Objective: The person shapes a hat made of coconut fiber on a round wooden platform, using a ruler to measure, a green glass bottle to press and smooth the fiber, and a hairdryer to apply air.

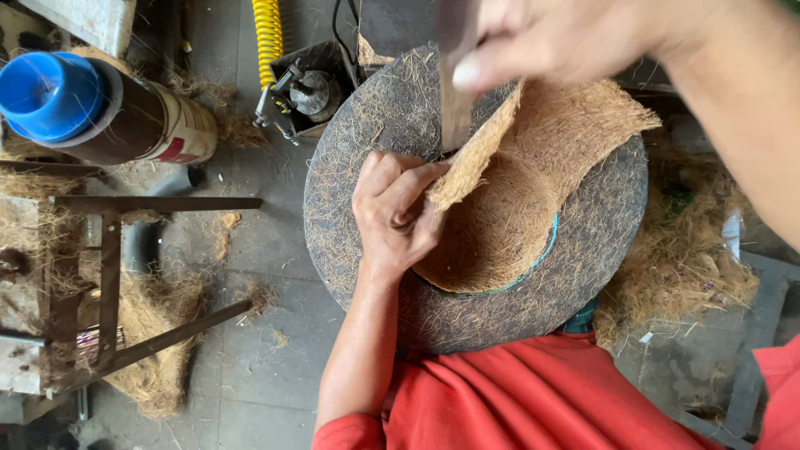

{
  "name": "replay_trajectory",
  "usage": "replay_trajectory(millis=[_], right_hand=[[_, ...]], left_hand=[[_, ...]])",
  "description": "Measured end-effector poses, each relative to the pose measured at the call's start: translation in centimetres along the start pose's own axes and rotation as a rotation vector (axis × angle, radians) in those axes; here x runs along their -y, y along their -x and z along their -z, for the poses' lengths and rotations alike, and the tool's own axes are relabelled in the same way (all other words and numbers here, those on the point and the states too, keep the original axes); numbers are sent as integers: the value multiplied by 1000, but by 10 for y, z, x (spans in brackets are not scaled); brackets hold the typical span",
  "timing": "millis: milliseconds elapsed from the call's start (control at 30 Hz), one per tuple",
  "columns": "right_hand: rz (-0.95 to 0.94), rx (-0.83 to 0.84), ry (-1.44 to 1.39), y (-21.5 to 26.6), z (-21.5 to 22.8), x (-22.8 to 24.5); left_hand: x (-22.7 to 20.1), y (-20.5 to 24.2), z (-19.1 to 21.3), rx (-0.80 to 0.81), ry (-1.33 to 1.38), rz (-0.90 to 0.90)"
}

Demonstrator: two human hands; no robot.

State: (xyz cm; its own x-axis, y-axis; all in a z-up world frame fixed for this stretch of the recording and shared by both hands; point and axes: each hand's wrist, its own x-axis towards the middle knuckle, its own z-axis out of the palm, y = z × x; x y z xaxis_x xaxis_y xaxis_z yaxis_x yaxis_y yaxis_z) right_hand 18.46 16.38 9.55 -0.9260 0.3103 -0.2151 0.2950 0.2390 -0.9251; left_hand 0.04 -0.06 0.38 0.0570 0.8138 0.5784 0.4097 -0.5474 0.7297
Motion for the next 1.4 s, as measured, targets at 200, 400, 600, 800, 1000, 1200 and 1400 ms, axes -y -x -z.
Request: replay_trajectory(millis=[200, 400, 600, 800, 1000, 1200, 1400], right_hand=[[-156, -374, 57, 53, 32, -89], [-150, -510, 10, 80, 22, -89], [-79, -607, -212, 92, -4, -50], [-43, -666, -479, 111, -31, -81], [18, -688, -200, 114, -53, -85], [36, -624, -138, 113, -61, -53], [-93, -738, -525, 118, -67, -59]], left_hand=[[3, -11, 5, -5, 96, 131], [-10, -48, 6, 125, 196, 173], [-11, -38, 19, 283, 333, 61], [-8, -37, 24, 341, 395, 79], [-61, -94, 38, 500, -226, 35], [-59, -125, -15, 680, -693, -253], [-63, -119, -16, 659, -631, -394]])
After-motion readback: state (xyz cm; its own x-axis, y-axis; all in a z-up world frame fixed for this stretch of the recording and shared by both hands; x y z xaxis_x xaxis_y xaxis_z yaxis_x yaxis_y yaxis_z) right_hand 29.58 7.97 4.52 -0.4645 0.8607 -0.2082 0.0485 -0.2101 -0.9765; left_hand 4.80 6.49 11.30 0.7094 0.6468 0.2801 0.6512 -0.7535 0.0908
